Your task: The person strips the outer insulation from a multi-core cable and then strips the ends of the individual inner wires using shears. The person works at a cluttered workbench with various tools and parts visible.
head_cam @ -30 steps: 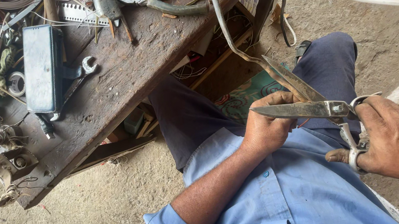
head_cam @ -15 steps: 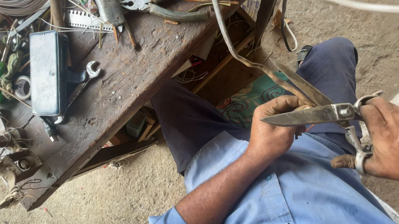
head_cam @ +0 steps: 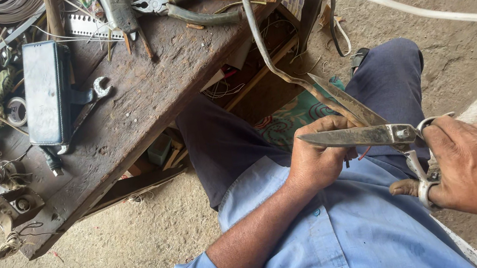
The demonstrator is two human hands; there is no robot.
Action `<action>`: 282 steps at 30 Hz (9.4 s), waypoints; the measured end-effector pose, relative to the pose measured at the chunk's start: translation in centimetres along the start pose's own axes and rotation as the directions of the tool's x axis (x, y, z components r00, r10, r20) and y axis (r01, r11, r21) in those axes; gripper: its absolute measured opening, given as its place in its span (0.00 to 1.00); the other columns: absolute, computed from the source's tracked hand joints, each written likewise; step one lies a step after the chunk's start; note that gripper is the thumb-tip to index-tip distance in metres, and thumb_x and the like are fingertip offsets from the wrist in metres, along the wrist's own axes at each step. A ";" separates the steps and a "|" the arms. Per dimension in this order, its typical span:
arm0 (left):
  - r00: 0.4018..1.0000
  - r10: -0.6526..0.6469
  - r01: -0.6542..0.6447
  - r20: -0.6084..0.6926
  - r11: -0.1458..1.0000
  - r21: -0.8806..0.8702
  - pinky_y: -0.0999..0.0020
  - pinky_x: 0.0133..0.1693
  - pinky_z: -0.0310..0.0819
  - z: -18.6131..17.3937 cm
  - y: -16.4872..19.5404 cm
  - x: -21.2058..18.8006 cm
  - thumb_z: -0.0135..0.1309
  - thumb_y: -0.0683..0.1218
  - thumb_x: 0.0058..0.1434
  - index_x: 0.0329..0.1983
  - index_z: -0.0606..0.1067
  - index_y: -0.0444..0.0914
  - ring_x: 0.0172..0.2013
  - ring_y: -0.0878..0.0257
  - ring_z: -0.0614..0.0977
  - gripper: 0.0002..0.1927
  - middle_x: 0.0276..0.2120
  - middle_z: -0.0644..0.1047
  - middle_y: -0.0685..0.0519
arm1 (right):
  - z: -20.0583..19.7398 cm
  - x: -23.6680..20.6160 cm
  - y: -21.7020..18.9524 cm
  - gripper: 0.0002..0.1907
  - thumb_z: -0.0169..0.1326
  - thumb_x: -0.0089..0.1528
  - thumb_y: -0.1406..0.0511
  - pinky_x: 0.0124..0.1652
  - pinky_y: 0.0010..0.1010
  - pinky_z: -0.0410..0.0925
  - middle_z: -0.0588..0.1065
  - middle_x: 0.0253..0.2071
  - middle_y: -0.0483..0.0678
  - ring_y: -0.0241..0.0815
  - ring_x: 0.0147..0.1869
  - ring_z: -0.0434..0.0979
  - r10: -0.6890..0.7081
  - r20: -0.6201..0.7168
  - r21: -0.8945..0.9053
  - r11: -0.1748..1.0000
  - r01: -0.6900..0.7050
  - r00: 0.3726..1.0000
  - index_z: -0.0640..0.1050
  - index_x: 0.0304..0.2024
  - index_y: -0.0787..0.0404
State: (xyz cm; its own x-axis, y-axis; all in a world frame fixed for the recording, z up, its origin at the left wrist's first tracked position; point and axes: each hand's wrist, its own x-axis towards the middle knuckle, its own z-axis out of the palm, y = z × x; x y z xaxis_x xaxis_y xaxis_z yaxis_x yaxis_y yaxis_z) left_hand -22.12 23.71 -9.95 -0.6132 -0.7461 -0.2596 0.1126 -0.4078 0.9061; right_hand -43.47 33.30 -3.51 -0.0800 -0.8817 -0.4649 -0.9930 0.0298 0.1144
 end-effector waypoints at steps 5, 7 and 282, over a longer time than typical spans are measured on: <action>0.999 0.038 -0.037 -0.003 0.989 0.146 0.74 0.31 0.80 -0.3 -0.6 0.0 0.53 0.37 0.69 0.42 0.77 0.31 0.29 0.70 0.81 0.03 0.28 0.80 0.52 | 0.4 -0.2 -0.1 0.53 0.50 0.41 0.23 0.42 0.34 0.75 0.72 0.32 0.47 0.41 0.35 0.79 -0.016 0.055 -0.095 0.995 0.021 0.998 0.76 0.39 0.62; 0.997 0.075 -0.076 0.011 0.993 0.089 0.73 0.31 0.80 -0.3 -0.7 0.0 0.51 0.36 0.70 0.39 0.77 0.31 0.29 0.69 0.82 0.04 0.28 0.80 0.52 | 1.1 -0.4 0.0 0.53 0.53 0.42 0.24 0.41 0.36 0.74 0.72 0.31 0.47 0.43 0.35 0.79 -0.051 -0.041 -0.069 0.997 0.048 0.998 0.76 0.42 0.63; 0.807 0.204 -0.367 0.555 0.908 0.199 0.62 0.38 0.65 -12.3 16.9 -15.4 0.44 0.55 0.81 0.40 0.73 0.35 0.32 0.58 0.73 0.21 0.28 0.72 0.51 | -15.1 4.5 -7.5 0.04 0.58 0.64 0.68 0.28 0.33 0.65 0.72 0.24 0.45 0.39 0.28 0.73 -0.699 -0.558 0.747 -0.191 0.636 0.446 0.76 0.40 0.61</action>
State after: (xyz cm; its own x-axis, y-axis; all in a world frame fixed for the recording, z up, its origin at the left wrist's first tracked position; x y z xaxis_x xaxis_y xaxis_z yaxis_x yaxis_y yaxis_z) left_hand -1.21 21.82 5.24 -0.9052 -0.3933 0.1611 0.1716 0.0085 0.9851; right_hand -35.09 22.06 6.78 0.7075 -0.6770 0.2030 0.0737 -0.2150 -0.9738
